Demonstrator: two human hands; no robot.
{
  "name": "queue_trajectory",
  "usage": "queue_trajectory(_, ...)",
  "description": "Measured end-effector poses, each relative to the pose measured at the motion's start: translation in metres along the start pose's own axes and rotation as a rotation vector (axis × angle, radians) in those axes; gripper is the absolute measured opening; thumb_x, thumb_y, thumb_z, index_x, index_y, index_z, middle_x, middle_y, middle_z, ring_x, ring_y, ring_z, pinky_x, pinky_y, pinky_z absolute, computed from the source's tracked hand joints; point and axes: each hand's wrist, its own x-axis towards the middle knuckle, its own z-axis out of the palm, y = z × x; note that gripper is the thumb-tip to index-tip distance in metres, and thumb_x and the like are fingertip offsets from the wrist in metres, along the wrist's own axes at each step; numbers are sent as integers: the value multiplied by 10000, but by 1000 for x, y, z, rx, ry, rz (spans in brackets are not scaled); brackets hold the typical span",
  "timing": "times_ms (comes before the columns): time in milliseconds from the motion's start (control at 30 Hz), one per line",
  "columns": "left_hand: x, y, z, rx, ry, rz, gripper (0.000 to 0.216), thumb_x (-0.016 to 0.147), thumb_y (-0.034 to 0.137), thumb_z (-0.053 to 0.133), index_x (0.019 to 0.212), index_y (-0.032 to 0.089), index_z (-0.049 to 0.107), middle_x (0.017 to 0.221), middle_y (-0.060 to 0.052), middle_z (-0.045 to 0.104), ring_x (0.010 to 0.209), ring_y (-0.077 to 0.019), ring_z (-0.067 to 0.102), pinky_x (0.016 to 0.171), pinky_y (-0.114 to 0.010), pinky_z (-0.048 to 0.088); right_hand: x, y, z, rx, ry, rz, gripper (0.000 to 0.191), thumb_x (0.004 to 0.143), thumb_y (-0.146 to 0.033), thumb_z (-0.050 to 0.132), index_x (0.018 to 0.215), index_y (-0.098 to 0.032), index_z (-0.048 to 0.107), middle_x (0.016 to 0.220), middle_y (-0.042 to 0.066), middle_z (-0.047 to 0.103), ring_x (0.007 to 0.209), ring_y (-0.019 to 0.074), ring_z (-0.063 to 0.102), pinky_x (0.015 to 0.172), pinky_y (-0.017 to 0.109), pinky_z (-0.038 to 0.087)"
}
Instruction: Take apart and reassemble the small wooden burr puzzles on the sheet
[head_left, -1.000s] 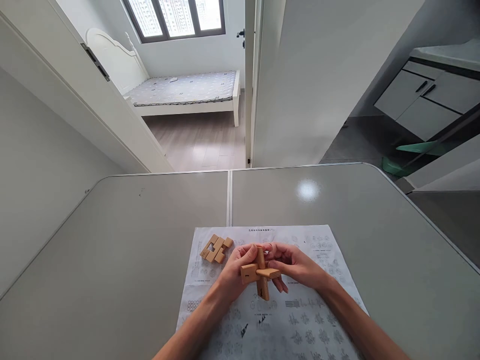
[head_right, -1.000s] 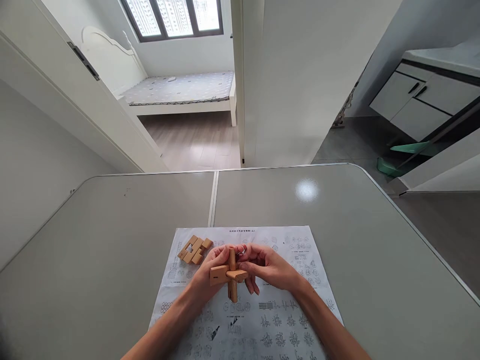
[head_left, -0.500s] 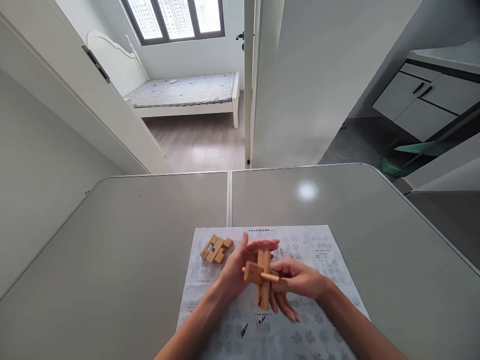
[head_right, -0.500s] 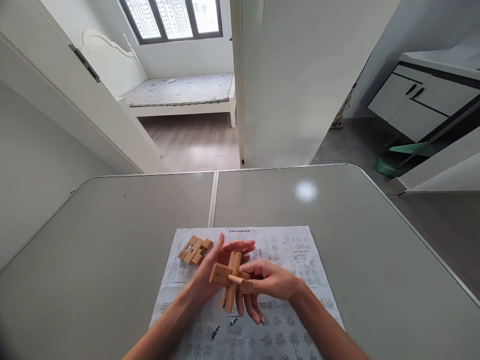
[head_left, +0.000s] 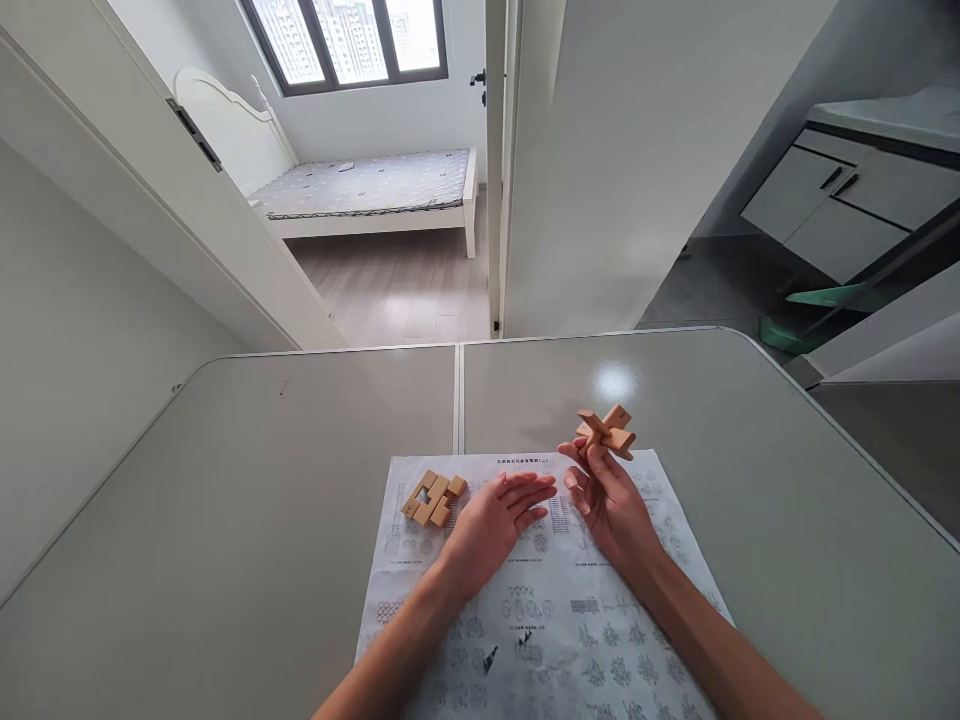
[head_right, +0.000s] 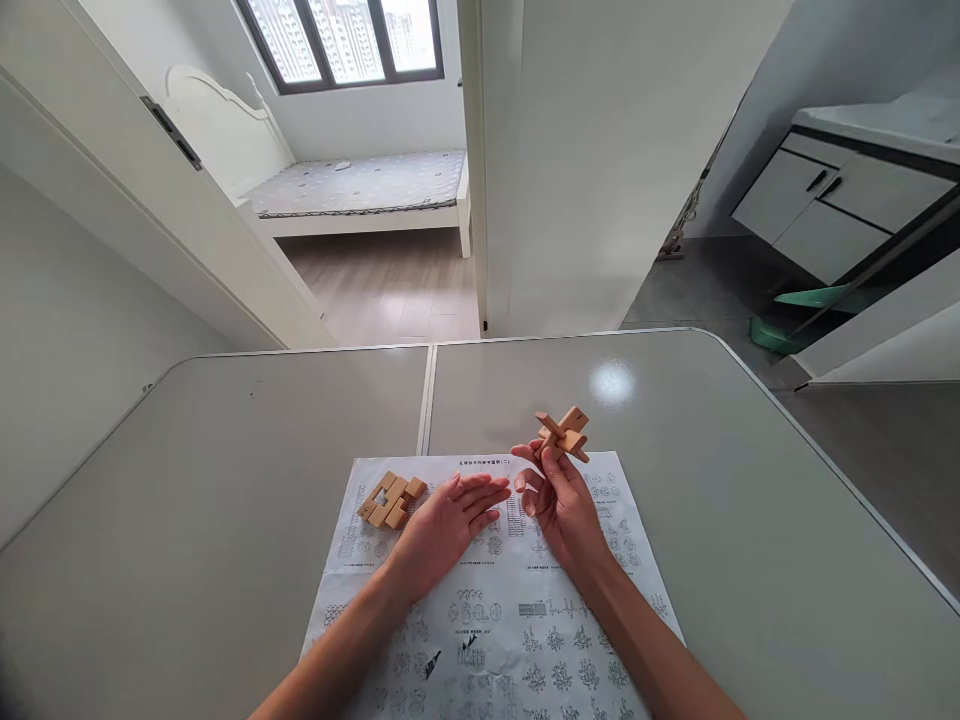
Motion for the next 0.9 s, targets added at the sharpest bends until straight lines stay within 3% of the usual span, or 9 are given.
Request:
queue_trajectory(333,0,-3,-4,7,8,1,315,990,407,617,1079,145,768,1271,-158,746,1305,-329,615,1070,-406,427,6,3,-11,26,131,-88,343,854,-483,841,1057,-278,654,1214,31,776,727,124,705,457,194,514)
queue_trajectory(633,2,-4,-5,-6,35,4,290,940,401,687,1021,139,782,1152,-135,766,1227,-312,644,995,-374,461,11,-1,-16,127,129,-106,317,828,-450,876,990,-265,676,885,-36,708,556,66,537,433,163,487)
queue_trajectory(900,2,-5,-5,7,35,10,269,962,370,659,1013,134,778,1109,-142,759,1158,-284,654,967,-362,467,10,-4,-12,239,153,-32,321,811,-432,887,942,-222,683,804,-41,639,538,56,524,409,134,472)
